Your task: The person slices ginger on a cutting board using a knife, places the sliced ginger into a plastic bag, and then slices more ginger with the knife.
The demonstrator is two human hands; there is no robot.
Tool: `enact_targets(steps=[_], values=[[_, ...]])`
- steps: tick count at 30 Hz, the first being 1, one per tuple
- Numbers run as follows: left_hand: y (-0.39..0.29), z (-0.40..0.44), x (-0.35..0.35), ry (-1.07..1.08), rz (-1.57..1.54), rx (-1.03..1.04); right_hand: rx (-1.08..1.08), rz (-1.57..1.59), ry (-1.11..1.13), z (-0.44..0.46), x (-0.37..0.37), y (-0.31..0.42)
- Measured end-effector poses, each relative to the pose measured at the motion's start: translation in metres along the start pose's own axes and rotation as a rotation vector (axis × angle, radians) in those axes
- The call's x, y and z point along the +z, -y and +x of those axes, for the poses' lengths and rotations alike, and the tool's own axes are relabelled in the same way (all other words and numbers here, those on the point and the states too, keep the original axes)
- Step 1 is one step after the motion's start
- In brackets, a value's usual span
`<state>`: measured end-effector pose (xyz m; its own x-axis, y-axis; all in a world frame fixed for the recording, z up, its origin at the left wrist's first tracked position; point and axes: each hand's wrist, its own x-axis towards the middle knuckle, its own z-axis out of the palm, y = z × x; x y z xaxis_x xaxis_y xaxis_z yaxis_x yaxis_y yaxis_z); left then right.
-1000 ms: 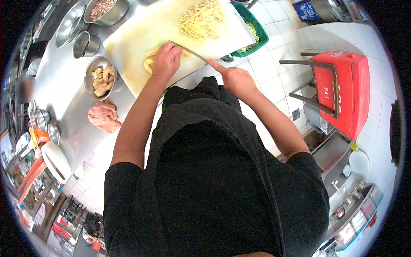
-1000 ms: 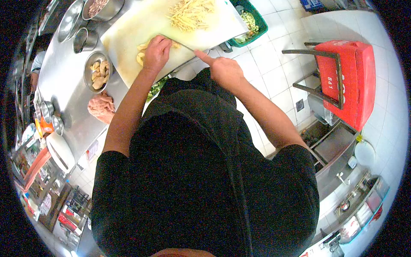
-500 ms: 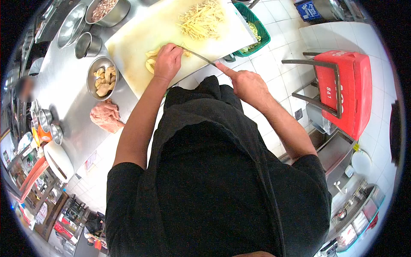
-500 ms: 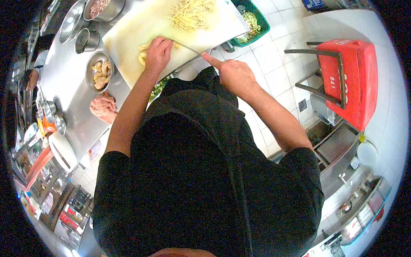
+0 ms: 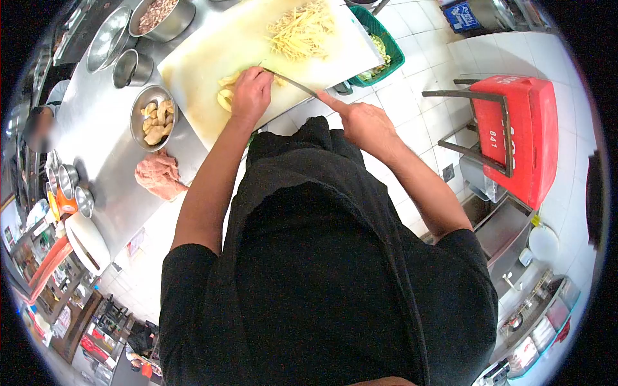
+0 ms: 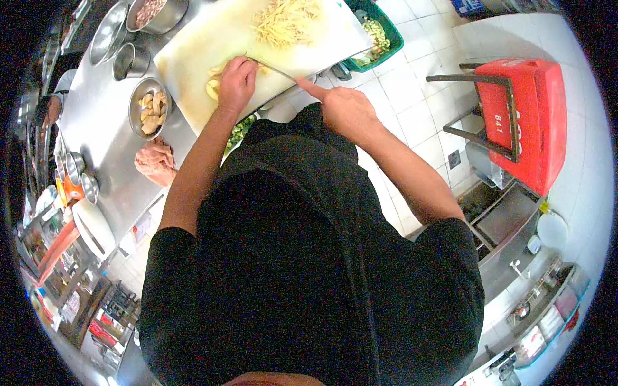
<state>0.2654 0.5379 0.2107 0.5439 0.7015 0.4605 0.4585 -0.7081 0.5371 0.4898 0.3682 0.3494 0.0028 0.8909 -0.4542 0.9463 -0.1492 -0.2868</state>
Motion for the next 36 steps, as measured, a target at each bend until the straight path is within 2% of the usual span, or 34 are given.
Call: enact_targets(steps=[3,10,15,24,29,36], values=[[0.001,0.000,0.001,-0.019,-0.002,0.008,0.005,0.004,0.036,-0.010,-0.007,-0.002],[0.006,-0.001,0.001,0.058,0.029,-0.005,-0.029,0.070,-0.080,0.028,0.033,-0.002],[0.007,-0.004,0.002,0.066,0.064,-0.025,-0.078,0.066,-0.119,0.023,0.018,0.002],[0.007,-0.005,0.002,0.022,0.023,-0.022,-0.035,-0.015,0.018,-0.009,-0.007,-0.004],[0.006,-0.004,0.005,0.019,0.070,-0.012,-0.059,0.058,-0.116,0.035,0.040,-0.004],[0.011,-0.007,0.007,0.013,0.090,-0.004,-0.064,0.011,-0.071,0.015,0.006,0.006]])
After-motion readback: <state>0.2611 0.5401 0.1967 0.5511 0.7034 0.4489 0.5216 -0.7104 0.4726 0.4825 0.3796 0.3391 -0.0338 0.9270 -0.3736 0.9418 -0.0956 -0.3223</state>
